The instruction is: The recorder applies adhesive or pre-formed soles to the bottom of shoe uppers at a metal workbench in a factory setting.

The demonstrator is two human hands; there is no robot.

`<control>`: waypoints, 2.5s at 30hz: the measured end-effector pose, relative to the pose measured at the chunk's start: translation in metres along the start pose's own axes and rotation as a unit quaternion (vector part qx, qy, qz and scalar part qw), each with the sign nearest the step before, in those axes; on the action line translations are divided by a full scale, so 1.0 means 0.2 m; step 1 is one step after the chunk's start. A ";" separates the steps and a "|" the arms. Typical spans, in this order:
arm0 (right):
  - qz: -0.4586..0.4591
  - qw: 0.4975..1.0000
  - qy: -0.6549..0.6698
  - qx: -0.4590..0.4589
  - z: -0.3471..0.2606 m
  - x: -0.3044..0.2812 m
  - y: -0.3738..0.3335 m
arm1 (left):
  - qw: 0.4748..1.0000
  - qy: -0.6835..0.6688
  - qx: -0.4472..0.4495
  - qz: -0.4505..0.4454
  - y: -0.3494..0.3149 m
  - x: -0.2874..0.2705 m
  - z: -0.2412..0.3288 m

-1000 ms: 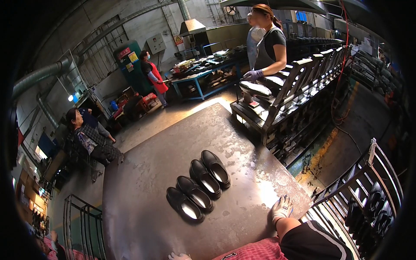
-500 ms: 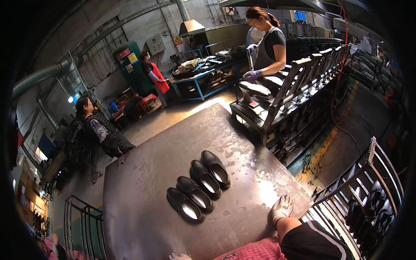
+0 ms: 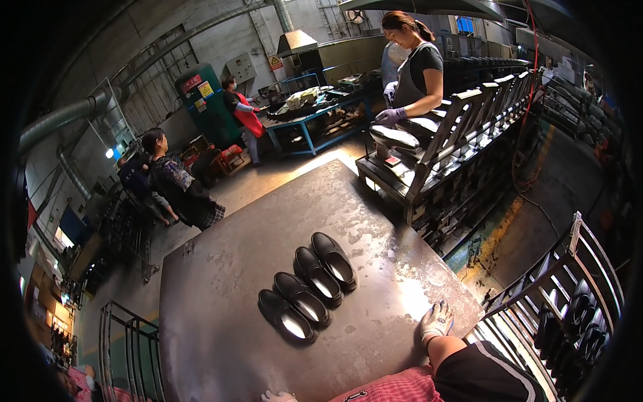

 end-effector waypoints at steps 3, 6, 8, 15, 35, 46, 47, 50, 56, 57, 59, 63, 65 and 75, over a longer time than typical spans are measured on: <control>-0.006 1.000 0.001 -0.004 -0.02 -0.03 -0.01 | 1.000 -0.023 -0.017 0.012 0.00 -0.01 0.00; 0.005 1.000 -0.001 -0.001 -0.01 -0.02 -0.01 | 0.999 -0.031 -0.022 0.013 0.00 -0.01 0.00; 0.008 1.000 -0.006 0.003 0.00 -0.02 0.01 | 0.999 -0.030 -0.021 0.007 0.00 0.00 0.02; 0.000 1.000 -0.007 -0.021 -0.01 0.03 0.04 | 0.998 0.010 0.024 0.064 0.02 0.15 -0.05; -0.130 0.947 -0.105 -0.274 -0.20 0.54 0.18 | 0.992 -0.071 -0.068 0.084 0.01 0.06 -0.02; -0.109 0.947 -0.146 -0.265 0.13 0.58 0.31 | 0.994 -0.065 -0.084 0.010 0.05 0.00 0.01; -0.110 0.946 -0.151 -0.265 0.16 0.58 0.31 | 0.993 -0.081 -0.077 0.035 0.05 0.00 0.02; -0.108 0.943 -0.163 -0.269 0.21 0.60 0.33 | 0.994 -0.079 -0.077 0.021 0.05 0.00 0.02; -0.094 0.943 -0.173 -0.269 0.30 0.60 0.40 | 0.995 -0.064 -0.081 0.017 0.05 0.03 0.01; -0.091 0.944 -0.172 -0.268 0.31 0.61 0.41 | 0.994 -0.065 -0.080 0.020 0.06 0.03 0.01; -0.084 0.946 -0.170 -0.264 0.34 0.60 0.43 | 0.995 -0.062 -0.077 0.018 0.05 0.03 0.01; -0.069 0.950 -0.165 -0.257 0.40 0.59 0.44 | 0.995 -0.057 -0.074 0.022 0.05 0.04 0.01; -0.059 0.952 -0.164 -0.252 0.44 0.58 0.45 | 0.995 -0.059 -0.076 0.015 0.05 0.03 0.02; -0.021 0.957 -0.149 -0.249 0.42 0.58 0.50 | 0.995 -0.060 -0.076 -0.005 0.06 0.00 0.02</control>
Point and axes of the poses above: each hand's wrist, its own y-axis towards the middle knuckle, its own x-axis out of the palm, z = x × y, the point moved 1 cm from there along y, towards the middle knuckle, and after that the axes turned 14 degrees about x, right-handed, at the moved point
